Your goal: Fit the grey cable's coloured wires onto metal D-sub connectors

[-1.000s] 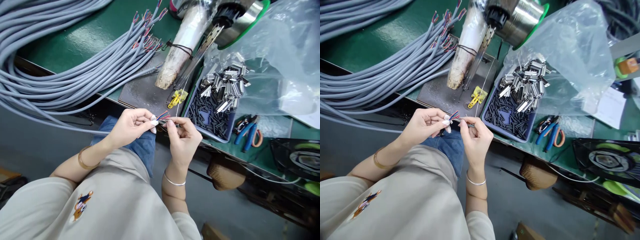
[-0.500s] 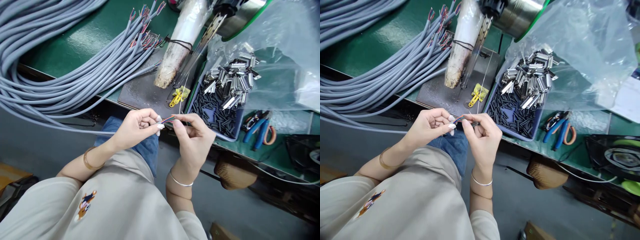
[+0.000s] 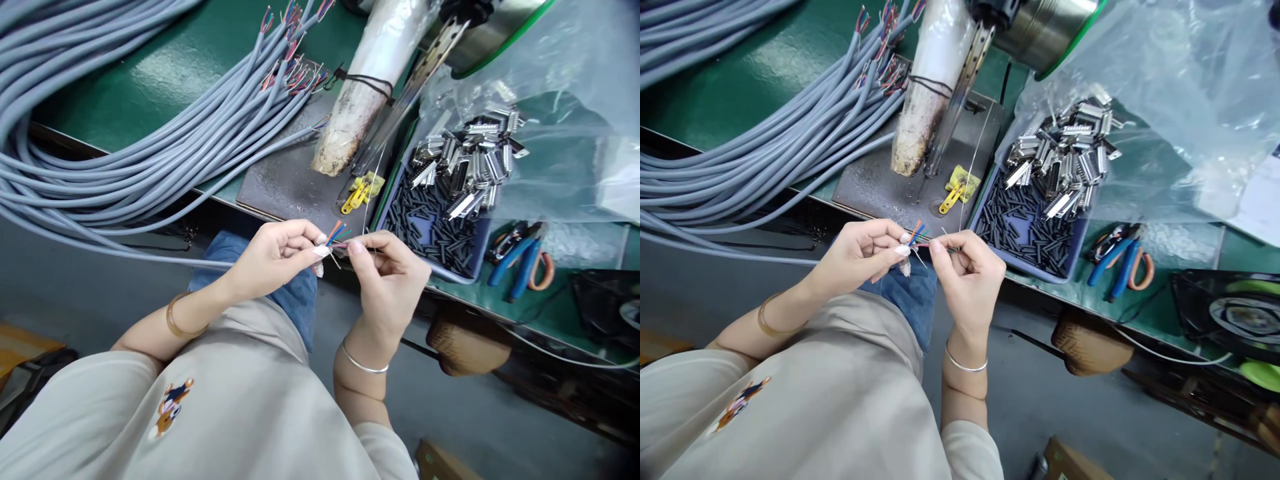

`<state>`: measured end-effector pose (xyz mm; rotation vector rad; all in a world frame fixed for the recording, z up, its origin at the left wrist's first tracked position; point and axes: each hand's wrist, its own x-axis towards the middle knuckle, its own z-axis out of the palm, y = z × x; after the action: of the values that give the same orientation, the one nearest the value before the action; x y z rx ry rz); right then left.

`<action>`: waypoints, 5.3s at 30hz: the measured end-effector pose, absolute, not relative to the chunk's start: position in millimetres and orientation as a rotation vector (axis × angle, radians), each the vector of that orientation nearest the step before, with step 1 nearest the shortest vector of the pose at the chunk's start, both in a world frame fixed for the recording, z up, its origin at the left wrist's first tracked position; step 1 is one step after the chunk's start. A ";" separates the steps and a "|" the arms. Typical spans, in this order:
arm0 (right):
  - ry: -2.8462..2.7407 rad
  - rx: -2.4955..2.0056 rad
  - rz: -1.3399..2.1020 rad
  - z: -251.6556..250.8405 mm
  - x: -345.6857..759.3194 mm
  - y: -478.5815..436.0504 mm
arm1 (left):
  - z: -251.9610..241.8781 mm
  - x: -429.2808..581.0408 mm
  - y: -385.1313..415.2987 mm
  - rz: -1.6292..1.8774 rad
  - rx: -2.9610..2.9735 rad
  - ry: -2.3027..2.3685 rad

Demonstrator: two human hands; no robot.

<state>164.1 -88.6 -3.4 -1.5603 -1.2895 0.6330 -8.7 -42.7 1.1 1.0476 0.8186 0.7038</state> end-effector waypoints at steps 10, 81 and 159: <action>-1.282 -1.598 0.346 -4.2 153.9 -92.4 | 0.1 -11.9 -34.9 0.694 0.858 0.788; -1.052 -1.547 0.713 -14.8 134.1 -85.7 | -35.1 -5.0 -51.0 1.244 1.573 0.890; -1.272 -1.557 0.507 -5.0 133.1 -96.0 | -20.0 -9.0 -40.7 0.856 0.896 0.660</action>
<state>133.1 -96.0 -5.0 -1.5568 -1.2721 0.5065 -9.0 -40.7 -20.0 0.8959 0.6604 0.8560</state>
